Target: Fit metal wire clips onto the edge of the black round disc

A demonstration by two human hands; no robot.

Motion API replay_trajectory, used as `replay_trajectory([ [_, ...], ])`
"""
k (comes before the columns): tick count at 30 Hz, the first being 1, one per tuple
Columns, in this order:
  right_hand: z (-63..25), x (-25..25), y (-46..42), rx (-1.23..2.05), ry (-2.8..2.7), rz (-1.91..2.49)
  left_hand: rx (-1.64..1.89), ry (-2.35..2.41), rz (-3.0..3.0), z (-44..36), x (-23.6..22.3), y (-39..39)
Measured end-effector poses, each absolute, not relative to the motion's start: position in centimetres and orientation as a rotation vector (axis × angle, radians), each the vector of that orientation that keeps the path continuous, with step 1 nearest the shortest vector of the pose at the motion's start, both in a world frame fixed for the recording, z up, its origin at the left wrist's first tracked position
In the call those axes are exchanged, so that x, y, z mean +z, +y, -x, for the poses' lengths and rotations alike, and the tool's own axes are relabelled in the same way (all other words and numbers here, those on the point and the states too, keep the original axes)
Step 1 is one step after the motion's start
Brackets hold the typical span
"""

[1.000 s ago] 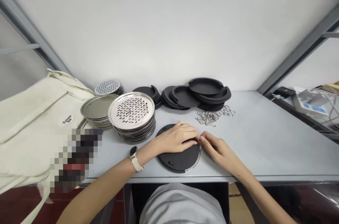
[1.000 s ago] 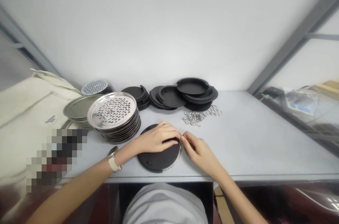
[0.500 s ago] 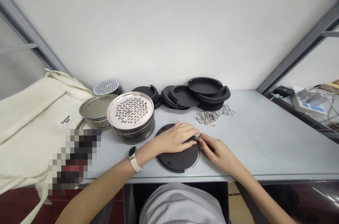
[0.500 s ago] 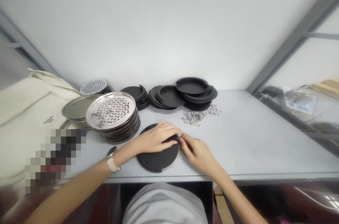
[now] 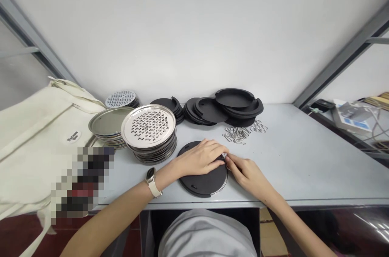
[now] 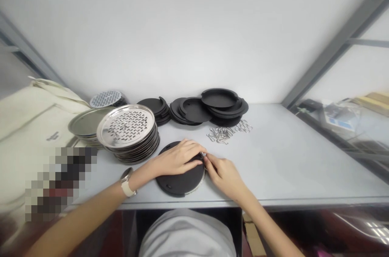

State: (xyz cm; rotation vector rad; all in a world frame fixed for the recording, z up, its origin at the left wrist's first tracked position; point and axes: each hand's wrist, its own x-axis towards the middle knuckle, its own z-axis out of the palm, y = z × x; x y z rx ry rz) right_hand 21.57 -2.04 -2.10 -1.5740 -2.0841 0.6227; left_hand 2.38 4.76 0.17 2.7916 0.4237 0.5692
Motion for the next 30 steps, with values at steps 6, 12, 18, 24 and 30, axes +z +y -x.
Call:
replay_trajectory([
  [6, -21.5, -2.0, -2.1, 0.599, -2.086, 1.57, 0.558, 0.405, -2.768, -2.3, 0.2, 4.8],
  [12, -21.1, -2.3, -2.4, 0.545, -2.047, 1.63, 0.583, 0.397, -2.717, -2.3, 0.0, 4.9],
  [18, -20.6, -2.4, -2.6, 0.464, -2.038, 1.691, 0.591, 0.389, -2.671, -2.5, -0.1, 5.1],
  [24, -20.4, -2.5, -2.7, 0.418, -2.047, 1.717, 0.587, 0.395, -2.639, -2.4, 0.0, 5.0],
  [30, -20.2, -2.7, -2.8, 0.376, -2.053, 1.741, 0.598, 0.382, -2.607, -2.5, 0.1, 5.0],
])
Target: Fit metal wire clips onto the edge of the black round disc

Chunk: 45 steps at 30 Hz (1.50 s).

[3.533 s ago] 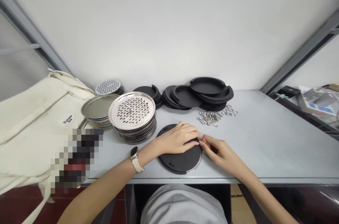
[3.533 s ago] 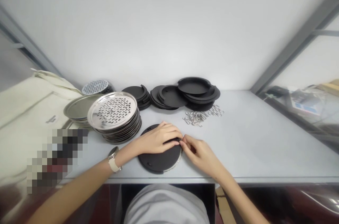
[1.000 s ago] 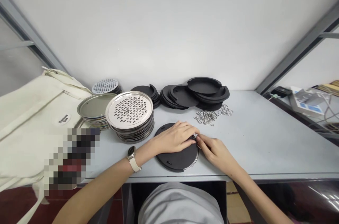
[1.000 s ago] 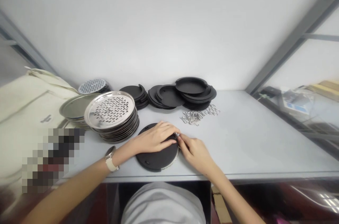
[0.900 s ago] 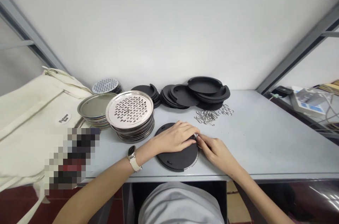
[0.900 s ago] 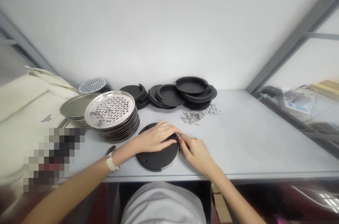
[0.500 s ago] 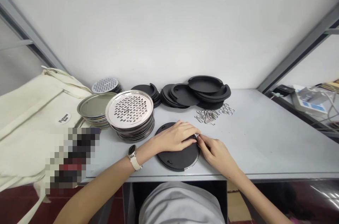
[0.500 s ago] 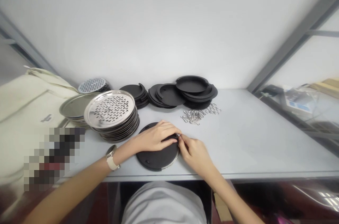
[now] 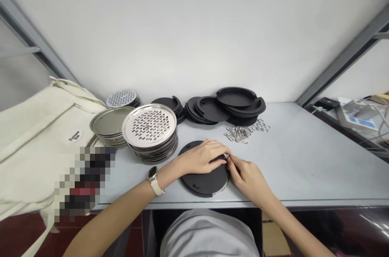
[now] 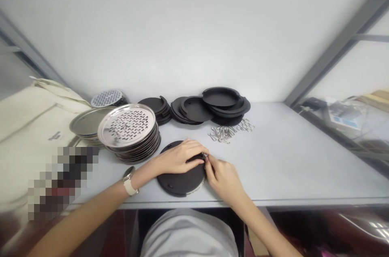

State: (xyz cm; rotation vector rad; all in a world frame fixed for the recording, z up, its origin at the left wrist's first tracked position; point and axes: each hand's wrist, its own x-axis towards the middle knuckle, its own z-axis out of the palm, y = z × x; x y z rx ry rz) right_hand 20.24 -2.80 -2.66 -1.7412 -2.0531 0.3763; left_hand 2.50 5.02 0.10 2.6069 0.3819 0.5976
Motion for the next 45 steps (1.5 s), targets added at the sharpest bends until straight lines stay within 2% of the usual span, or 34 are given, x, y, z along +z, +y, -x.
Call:
replay_trajectory([
  [45, -19.59, -2.64, -3.14, 0.336, -1.996, 1.855, 0.55, 0.392, -2.644, -2.5, -0.07, 4.94],
])
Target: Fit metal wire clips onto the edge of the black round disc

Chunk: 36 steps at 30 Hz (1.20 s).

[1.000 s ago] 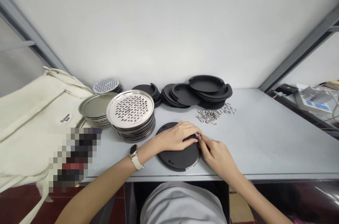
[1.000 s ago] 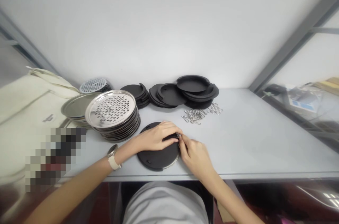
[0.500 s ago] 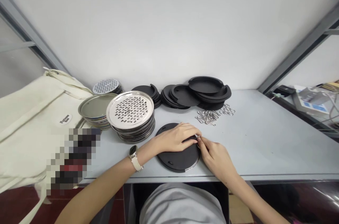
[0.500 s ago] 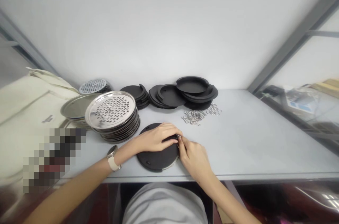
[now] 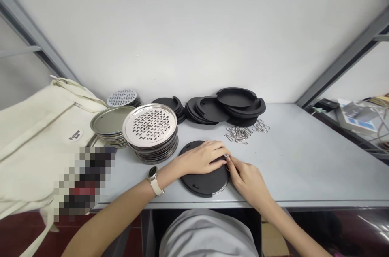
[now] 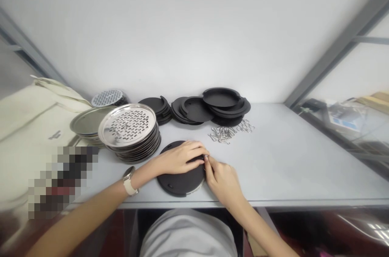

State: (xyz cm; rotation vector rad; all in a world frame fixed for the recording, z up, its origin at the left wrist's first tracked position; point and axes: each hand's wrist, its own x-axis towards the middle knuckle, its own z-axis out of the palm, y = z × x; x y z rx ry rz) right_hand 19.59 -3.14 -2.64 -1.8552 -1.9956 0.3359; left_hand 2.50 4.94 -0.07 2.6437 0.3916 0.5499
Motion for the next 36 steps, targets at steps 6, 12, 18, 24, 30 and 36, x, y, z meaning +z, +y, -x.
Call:
replay_trajectory([
  [6, -19.71, -2.75, -3.04, 0.371, -1.991, 1.855, 0.586, 0.382, -2.672, -2.38, -0.38, 5.11],
  [12, -19.79, -2.69, -3.08, 0.43, -1.958, 1.869, 0.593, 0.398, -2.664, -2.4, -0.6, 5.13],
  [18, -19.75, -2.54, -3.09, 0.458, -1.934, 1.858, 0.557, 0.4, -2.692, -2.38, -0.46, 5.08],
  [24, -19.99, -2.29, -3.18, 0.455, -1.947, 1.812, 0.558, 0.435, -2.685, -2.32, -0.36, 5.01],
  [30, -20.09, -2.17, -3.08, 0.42, -1.979, 1.779, 0.592, 0.432, -2.676, -2.28, -0.51, 5.12],
  [36, -20.13, -2.15, -3.08, 0.421, -1.984, 1.766, 0.559, 0.471, -2.68, -2.35, -0.3, 5.07],
])
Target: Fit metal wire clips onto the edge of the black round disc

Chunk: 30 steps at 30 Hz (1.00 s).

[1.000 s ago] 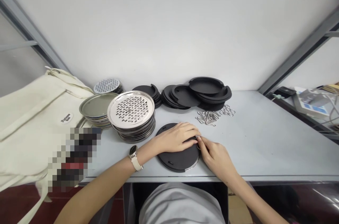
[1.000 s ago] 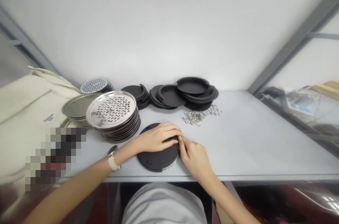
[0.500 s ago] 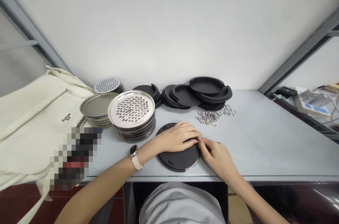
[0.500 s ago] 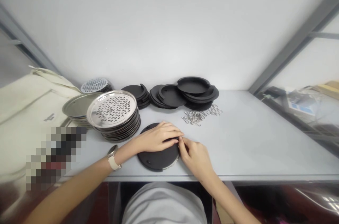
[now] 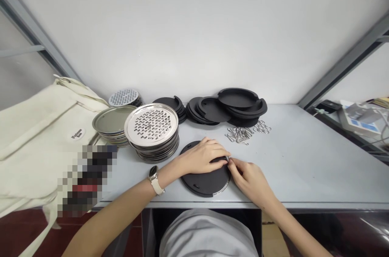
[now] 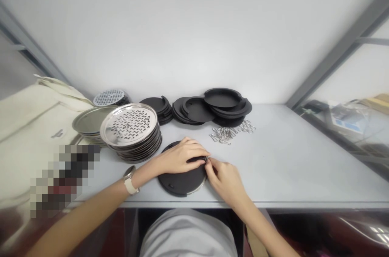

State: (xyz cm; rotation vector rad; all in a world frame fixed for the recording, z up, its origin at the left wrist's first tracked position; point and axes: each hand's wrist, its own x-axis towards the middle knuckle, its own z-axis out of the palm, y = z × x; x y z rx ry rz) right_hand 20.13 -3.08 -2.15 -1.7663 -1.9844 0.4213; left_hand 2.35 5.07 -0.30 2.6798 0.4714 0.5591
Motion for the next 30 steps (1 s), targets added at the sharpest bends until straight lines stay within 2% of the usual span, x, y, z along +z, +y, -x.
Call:
replay_trajectory([
  [30, -20.06, -2.33, -3.12, 0.391, -2.012, 1.796, 0.619, 0.458, -2.63, -2.58, -0.28, 5.1],
])
